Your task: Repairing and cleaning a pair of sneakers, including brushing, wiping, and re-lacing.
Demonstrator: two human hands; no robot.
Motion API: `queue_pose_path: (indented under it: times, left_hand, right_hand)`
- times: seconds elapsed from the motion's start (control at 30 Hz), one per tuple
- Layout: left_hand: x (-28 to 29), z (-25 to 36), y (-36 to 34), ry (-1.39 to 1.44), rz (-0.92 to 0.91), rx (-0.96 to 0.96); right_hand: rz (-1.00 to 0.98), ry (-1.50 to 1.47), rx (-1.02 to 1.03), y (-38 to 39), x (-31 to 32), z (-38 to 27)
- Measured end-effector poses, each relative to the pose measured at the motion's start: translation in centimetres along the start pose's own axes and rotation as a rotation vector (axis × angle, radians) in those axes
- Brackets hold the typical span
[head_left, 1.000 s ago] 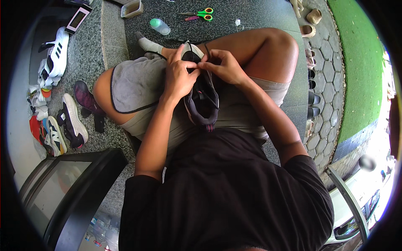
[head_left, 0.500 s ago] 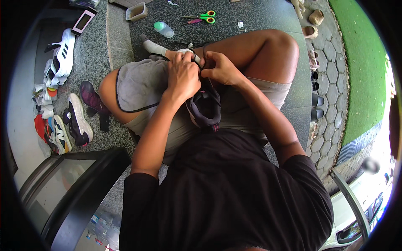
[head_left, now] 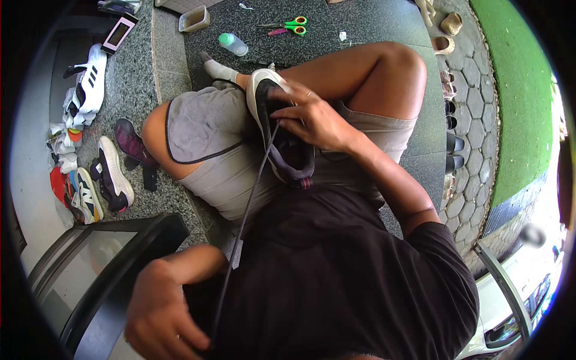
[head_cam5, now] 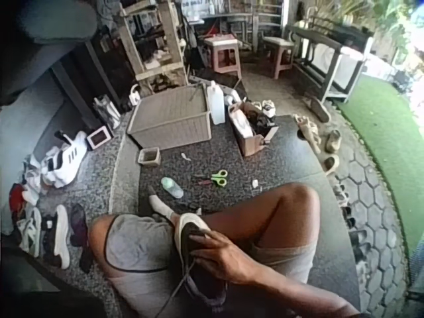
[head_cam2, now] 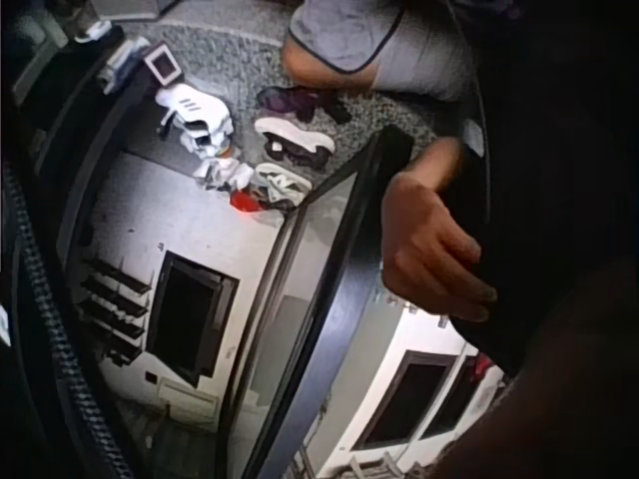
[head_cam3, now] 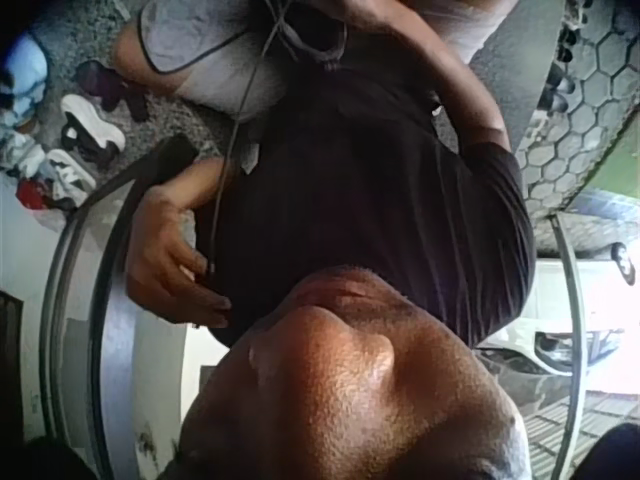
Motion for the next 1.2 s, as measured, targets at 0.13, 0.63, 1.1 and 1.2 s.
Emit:
queue_pose_path:
  times: [0.13,0.63,1.1,1.2]
  left_hand:
    - [2.5,1.1,4.8,-0.167,0.336,0.026]
    - [7.8,-15.7,19.1,-0.953,0.243,1.173]
    - [1.2,-4.6,11.0,-0.883,0.2,1.301]
    - [-0.1,-3.1,8.3,-0.841,0.138,1.037]
  right_hand:
    - [0.08,-0.026,-0.117,2.5,0.1,-2.4]
    - [0.197,-0.897,-0.428,13.2,10.0,-9.1]
    - [-0.024,0.761,-1.094,15.5,21.6,-5.4]
    - [0.149,0.528,-0.512,6.5,16.8,-8.6]
Point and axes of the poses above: each hand's wrist, its own y-axis away from the middle knuckle, its own x-axis out of the back of the hand, z = x × y, the point moved 3 cm from there along -y, towards the middle knuckle, and after that the axes turned 8 degrees about -x, right-handed, at the moved point
